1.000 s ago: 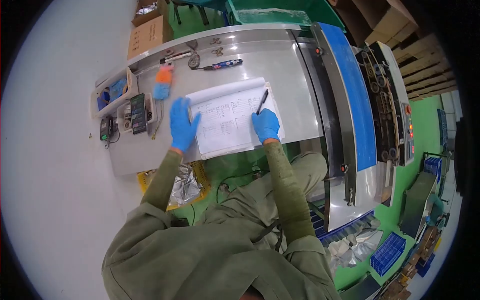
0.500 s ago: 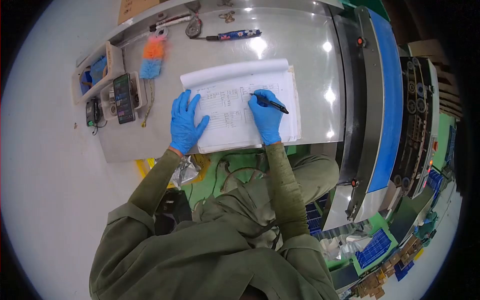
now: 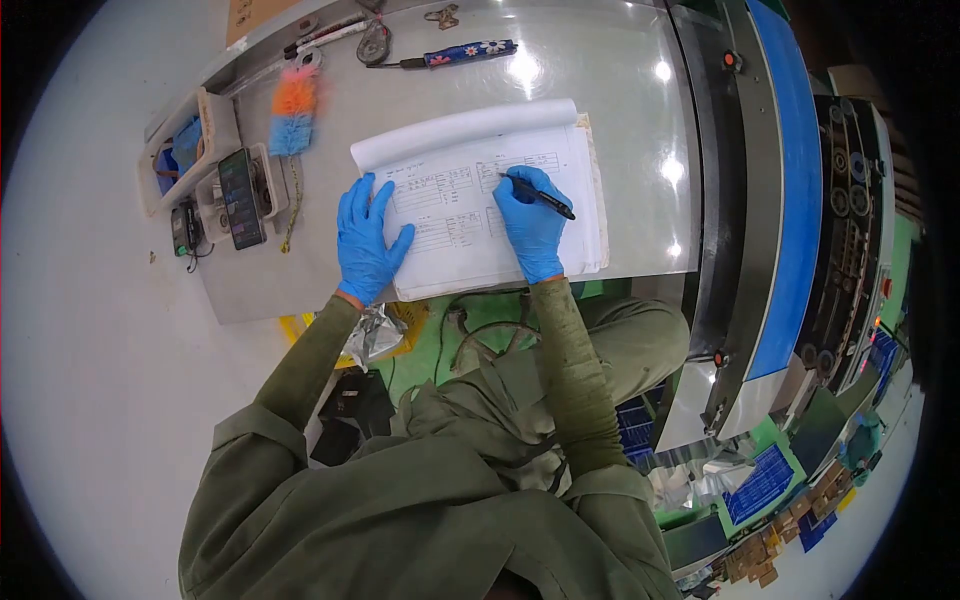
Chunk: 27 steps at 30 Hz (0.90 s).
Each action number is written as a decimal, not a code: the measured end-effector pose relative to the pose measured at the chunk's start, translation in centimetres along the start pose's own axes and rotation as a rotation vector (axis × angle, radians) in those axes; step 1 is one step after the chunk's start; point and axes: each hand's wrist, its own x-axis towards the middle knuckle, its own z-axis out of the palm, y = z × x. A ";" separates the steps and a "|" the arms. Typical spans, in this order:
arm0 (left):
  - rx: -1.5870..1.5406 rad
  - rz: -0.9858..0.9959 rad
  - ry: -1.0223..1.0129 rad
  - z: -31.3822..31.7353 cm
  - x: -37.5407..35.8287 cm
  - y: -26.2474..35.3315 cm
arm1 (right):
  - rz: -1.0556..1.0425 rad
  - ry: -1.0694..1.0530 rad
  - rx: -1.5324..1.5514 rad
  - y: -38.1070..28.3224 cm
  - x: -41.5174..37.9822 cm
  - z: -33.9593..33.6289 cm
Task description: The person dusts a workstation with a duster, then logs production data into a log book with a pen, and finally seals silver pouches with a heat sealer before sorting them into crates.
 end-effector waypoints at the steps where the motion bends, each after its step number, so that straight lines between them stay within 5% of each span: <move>1: 0.004 0.002 0.001 0.0 0.0 0.1 | -0.001 -0.001 0.004 0.0 -0.1 -0.1; 12: -0.017 -0.019 0.022 -0.7 0.0 0.5 | -0.055 0.024 -0.014 -0.1 -0.1 0.1; 15: -0.051 0.006 0.052 -0.9 -0.2 1.1 | -0.032 -0.144 -0.169 0.1 -0.2 -0.3; 18: -0.051 0.047 0.083 -1.3 -1.1 2.3 | 0.292 -0.199 0.040 -1.9 -0.1 -1.7; 19: 0.042 0.146 0.141 -0.1 -1.4 1.3 | 0.190 -0.058 -0.166 -0.4 0.1 -1.1; 20: 0.124 0.181 0.129 -0.2 -1.6 1.5 | 0.297 -0.140 -0.337 -0.3 0.7 -2.2; 24: 0.148 0.202 0.144 0.1 -2.4 1.7 | 0.295 -0.142 -0.438 -4.6 -1.5 -9.4; 27: 0.134 0.262 0.179 0.3 -2.4 0.8 | 0.184 0.229 -0.399 -6.9 -5.8 -14.6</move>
